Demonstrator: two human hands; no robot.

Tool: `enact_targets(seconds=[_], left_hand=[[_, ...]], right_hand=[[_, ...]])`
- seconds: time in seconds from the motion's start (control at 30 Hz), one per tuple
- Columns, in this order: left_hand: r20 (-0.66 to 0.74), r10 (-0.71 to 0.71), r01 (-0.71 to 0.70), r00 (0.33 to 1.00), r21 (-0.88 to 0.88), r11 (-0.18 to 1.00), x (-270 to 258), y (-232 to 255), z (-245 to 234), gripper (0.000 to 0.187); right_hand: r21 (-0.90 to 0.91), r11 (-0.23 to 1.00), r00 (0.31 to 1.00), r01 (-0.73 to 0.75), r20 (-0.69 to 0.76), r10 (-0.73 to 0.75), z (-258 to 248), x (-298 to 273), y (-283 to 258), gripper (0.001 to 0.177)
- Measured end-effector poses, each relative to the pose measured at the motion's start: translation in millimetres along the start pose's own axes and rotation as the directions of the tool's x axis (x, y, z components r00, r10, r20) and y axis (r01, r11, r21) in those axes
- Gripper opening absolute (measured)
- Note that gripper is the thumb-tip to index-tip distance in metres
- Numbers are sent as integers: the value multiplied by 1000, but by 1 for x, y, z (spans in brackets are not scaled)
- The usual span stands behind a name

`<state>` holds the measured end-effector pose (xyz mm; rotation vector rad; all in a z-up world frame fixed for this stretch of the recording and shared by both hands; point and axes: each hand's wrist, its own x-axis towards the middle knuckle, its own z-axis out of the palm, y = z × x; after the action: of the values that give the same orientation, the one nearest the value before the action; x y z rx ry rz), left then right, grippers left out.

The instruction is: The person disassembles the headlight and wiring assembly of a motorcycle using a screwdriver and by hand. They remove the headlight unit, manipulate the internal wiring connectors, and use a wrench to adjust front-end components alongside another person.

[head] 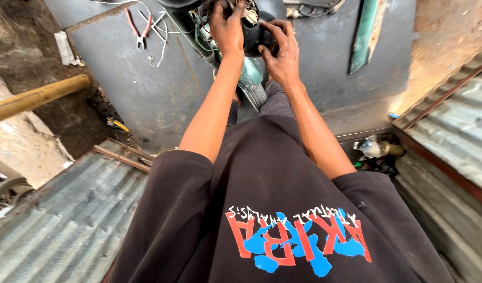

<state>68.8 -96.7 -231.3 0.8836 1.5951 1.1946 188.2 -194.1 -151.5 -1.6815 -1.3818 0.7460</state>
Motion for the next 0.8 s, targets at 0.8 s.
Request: enact_targets(seconds=[0.8], left_hand=[[177, -447, 469, 877, -518, 715, -61, 20, -57, 19]], right_hand=[[-61, 995, 979, -78, 185, 88, -45, 88, 44, 20]])
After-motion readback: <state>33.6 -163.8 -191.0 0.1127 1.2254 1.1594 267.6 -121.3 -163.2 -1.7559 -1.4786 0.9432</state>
